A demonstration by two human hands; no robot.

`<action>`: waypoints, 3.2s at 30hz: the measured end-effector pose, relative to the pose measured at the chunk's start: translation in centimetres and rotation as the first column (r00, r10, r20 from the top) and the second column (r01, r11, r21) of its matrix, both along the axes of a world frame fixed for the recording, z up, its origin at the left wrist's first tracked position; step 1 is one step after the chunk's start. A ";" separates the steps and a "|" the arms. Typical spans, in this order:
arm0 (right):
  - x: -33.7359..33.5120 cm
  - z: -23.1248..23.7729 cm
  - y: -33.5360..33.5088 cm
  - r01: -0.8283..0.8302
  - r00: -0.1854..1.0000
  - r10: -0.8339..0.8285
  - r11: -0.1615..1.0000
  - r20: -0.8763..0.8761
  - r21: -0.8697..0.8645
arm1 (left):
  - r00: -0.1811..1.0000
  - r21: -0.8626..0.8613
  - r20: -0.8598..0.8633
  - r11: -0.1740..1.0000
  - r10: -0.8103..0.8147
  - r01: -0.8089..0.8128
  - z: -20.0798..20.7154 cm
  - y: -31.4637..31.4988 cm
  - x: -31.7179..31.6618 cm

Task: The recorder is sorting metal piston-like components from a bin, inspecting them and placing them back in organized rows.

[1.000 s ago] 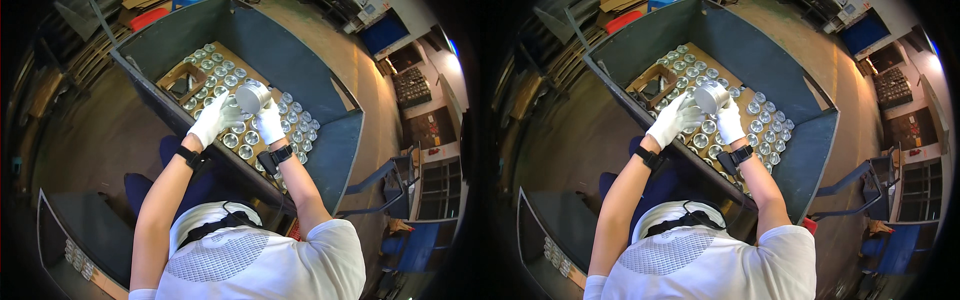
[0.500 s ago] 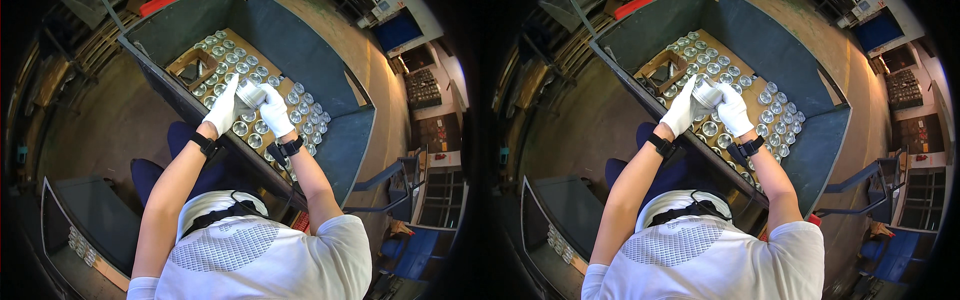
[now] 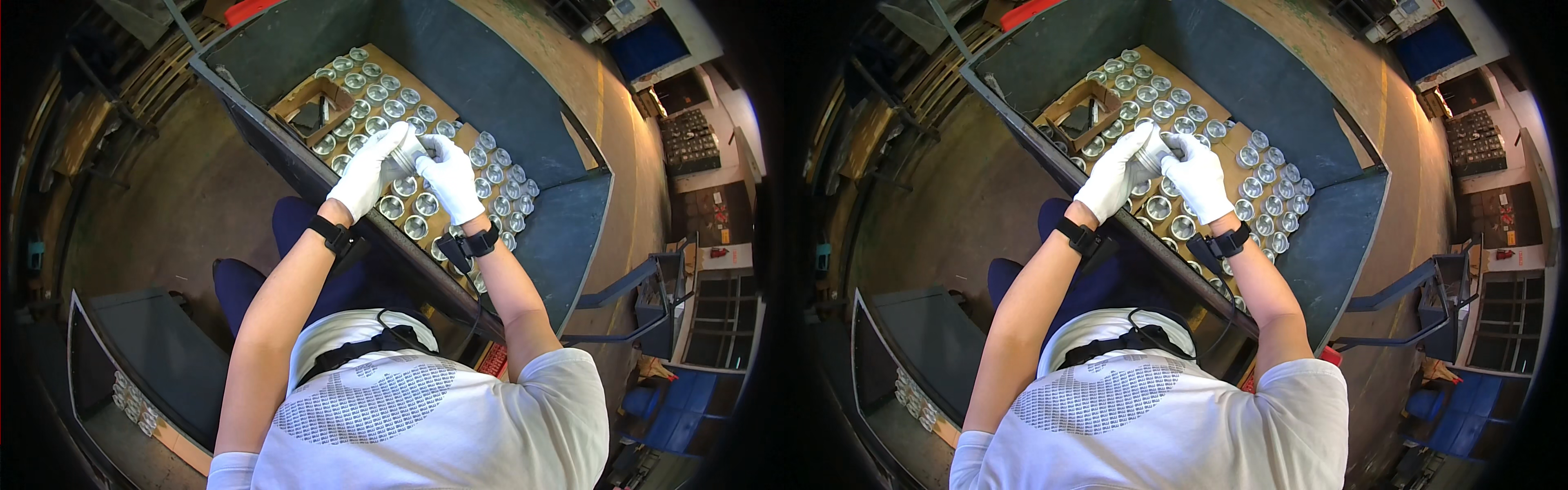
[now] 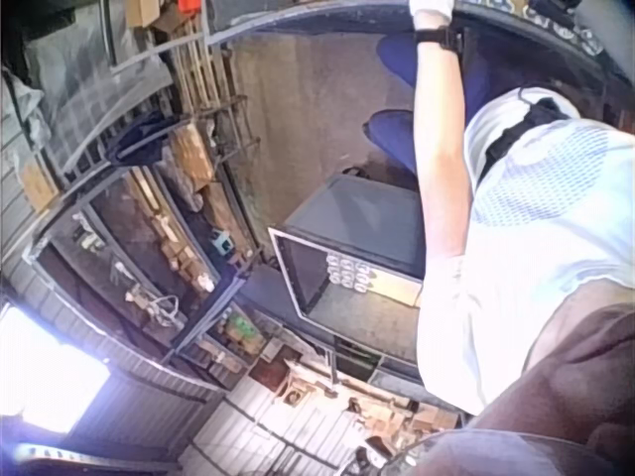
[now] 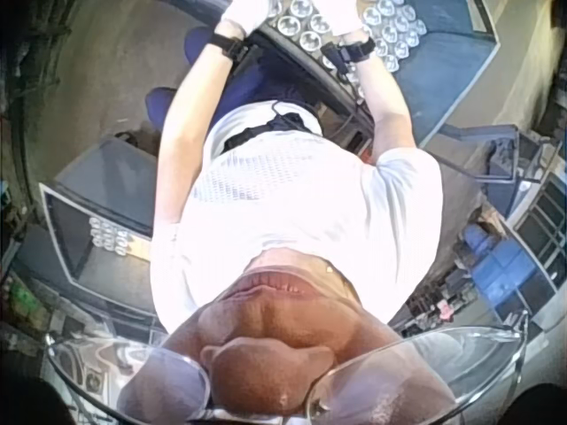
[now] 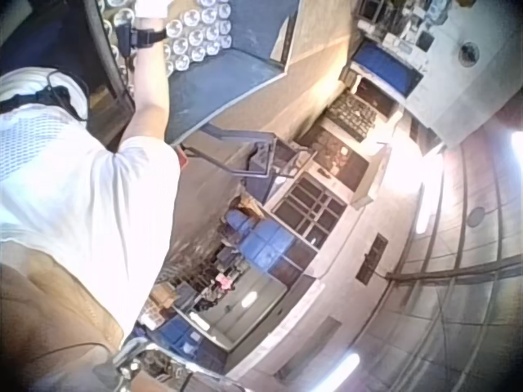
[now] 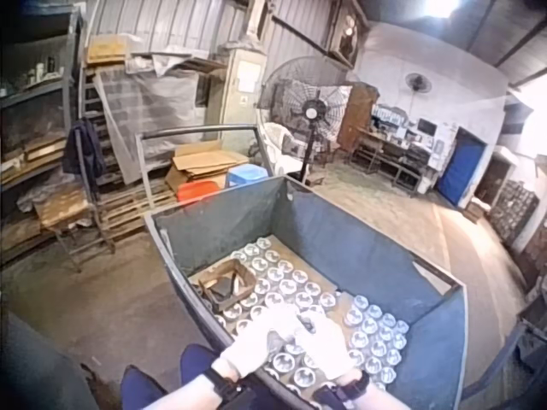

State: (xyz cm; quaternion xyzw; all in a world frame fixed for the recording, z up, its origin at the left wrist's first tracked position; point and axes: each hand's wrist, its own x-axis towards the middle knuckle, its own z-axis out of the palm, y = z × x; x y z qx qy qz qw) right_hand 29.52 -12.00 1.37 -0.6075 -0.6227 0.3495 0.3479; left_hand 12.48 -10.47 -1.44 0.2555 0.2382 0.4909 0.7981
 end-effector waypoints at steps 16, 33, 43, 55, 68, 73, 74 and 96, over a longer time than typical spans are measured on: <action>1.1 1.8 -0.5 -0.211 0.970 0.178 0.955 0.169 0.208 | 0.999 -0.040 0.042 0.999 -0.015 0.017 0.2 0.3 -0.5; 1.2 0.1 -0.8 -0.224 0.963 0.169 0.935 0.208 0.276 | 0.967 0.218 -0.178 0.965 0.185 -0.144 1.9 -1.9 -0.1; 2.4 -2.1 0.0 -0.281 0.946 0.190 0.885 0.264 0.370 | 0.937 0.327 -0.245 0.931 0.250 -0.163 1.5 -2.2 0.2; 2.6 -2.3 -0.2 -0.301 0.942 0.231 0.900 0.242 0.314 | 0.938 0.190 -0.261 0.965 0.229 -0.183 1.3 -1.7 -0.3; 1.9 -0.6 -0.8 -0.444 0.849 0.213 0.784 0.483 0.434 | 0.915 0.205 -0.370 0.975 0.163 -0.091 2.1 -2.0 -0.2; 1.8 -0.8 -0.8 -0.434 0.858 0.211 0.785 0.468 0.443 | 0.843 0.346 -0.442 0.925 0.306 -0.155 0.3 -1.9 0.0; 1.8 -0.8 -0.8 -0.433 0.859 0.212 0.787 0.466 0.439 | 0.843 0.346 -0.441 0.925 0.307 -0.155 0.1 -1.8 0.0; 3.2 -4.9 1.1 -0.373 0.928 0.343 0.838 0.148 0.398 | 0.677 0.425 -0.654 0.904 0.336 -0.038 -0.3 -1.4 0.9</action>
